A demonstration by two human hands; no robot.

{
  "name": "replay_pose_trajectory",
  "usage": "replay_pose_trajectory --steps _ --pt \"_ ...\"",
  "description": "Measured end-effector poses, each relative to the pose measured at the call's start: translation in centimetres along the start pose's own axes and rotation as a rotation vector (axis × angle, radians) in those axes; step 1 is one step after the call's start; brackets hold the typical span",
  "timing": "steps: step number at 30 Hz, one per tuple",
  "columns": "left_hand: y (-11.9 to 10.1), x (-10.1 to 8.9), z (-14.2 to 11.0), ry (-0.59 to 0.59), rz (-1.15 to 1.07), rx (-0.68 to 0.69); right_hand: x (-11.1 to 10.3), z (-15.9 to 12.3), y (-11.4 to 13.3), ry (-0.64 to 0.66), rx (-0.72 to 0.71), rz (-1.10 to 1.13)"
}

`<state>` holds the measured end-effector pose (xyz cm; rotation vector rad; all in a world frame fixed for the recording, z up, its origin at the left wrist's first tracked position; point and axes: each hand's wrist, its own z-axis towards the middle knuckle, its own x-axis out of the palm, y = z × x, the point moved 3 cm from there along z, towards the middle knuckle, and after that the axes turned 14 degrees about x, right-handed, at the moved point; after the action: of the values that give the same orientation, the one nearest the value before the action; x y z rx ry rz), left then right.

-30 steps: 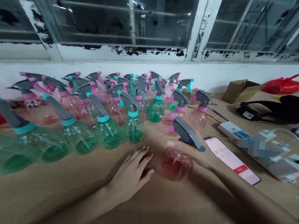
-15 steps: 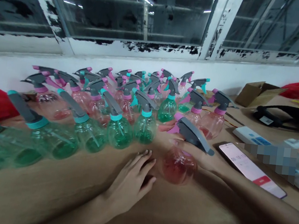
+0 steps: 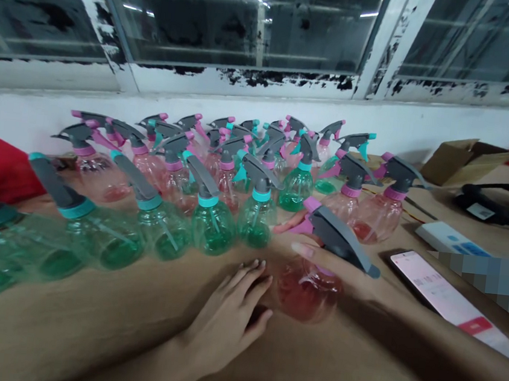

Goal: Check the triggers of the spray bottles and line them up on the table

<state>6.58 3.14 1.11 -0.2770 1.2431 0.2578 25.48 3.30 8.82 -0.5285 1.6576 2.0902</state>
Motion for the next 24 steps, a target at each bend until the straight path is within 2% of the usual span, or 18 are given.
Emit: replay_pose_trajectory --steps 3,8,13,19,24 --pt "0.04 0.06 0.0 -0.007 -0.012 0.001 0.29 -0.12 0.66 0.167 0.075 0.202" --pt "0.03 0.09 0.02 -0.005 -0.001 -0.003 0.59 -0.23 0.49 0.134 0.146 0.308" --pt "0.01 0.06 -0.01 -0.025 0.012 0.004 0.52 -0.38 0.09 0.125 0.187 0.306" --pt "0.08 0.18 -0.01 -0.011 0.018 0.002 0.53 -0.51 0.82 0.171 0.125 0.331" --pt "0.17 0.15 -0.07 -0.014 0.016 0.009 0.84 -0.57 0.34 0.189 0.114 0.338"
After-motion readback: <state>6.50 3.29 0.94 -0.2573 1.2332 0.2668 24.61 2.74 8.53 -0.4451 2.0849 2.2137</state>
